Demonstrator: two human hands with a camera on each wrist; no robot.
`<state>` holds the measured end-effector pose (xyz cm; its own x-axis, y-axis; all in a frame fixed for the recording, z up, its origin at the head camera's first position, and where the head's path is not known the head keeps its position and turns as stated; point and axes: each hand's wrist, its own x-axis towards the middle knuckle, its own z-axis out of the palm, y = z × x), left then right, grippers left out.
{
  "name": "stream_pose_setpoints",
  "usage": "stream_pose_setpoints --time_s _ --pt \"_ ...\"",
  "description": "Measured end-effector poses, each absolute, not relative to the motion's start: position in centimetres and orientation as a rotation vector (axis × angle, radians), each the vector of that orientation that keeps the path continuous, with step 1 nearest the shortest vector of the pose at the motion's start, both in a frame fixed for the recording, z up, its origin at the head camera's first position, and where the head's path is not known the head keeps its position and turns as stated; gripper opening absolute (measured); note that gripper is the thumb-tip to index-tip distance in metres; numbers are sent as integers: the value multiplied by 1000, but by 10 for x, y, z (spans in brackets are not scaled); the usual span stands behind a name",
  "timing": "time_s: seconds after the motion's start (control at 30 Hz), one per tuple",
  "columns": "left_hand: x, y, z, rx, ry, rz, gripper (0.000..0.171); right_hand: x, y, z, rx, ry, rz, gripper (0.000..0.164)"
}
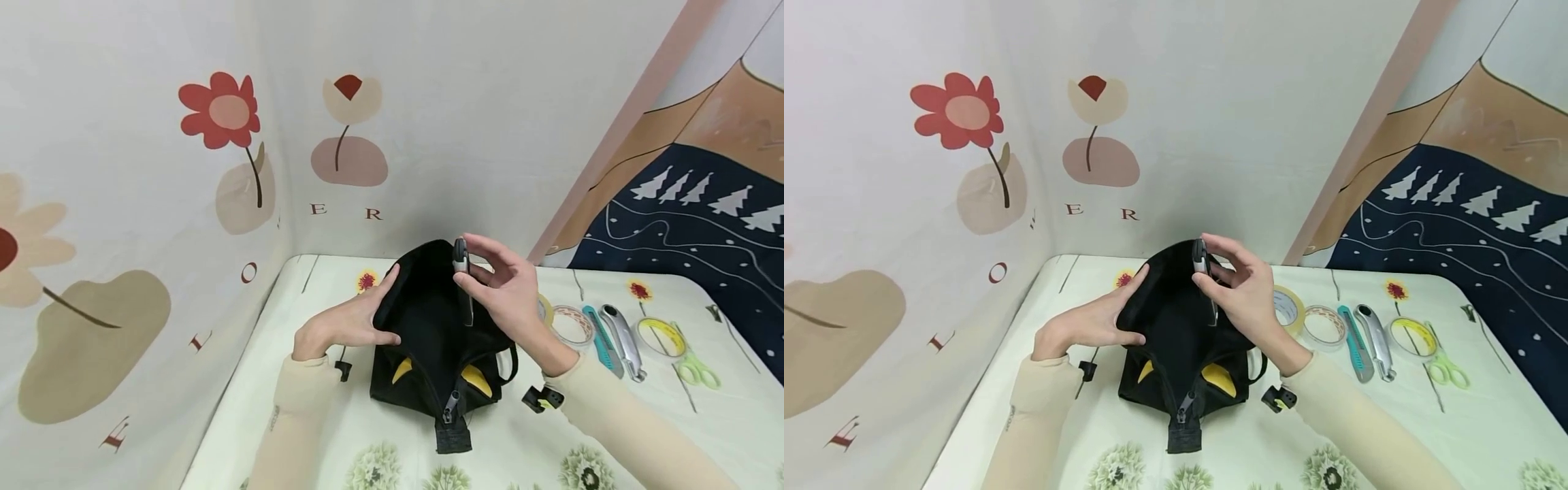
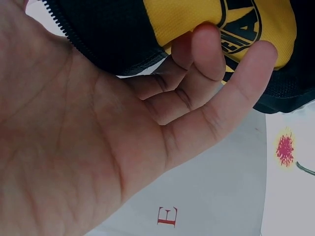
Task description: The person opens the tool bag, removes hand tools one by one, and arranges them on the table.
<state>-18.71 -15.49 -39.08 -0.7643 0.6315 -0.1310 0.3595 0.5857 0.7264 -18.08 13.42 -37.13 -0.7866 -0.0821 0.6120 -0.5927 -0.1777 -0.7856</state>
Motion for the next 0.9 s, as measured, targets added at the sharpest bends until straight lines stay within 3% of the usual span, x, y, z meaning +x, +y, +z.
stream_pose_setpoints --time_s 0.37,0.9 --pt "-187 -155 -392 801 2446 1003 125 -169 159 -348 763 -1634 2022 60" --pt "-188 -154 -393 781 2441 995 125 -145 234 -345 407 -1664 1951 61"
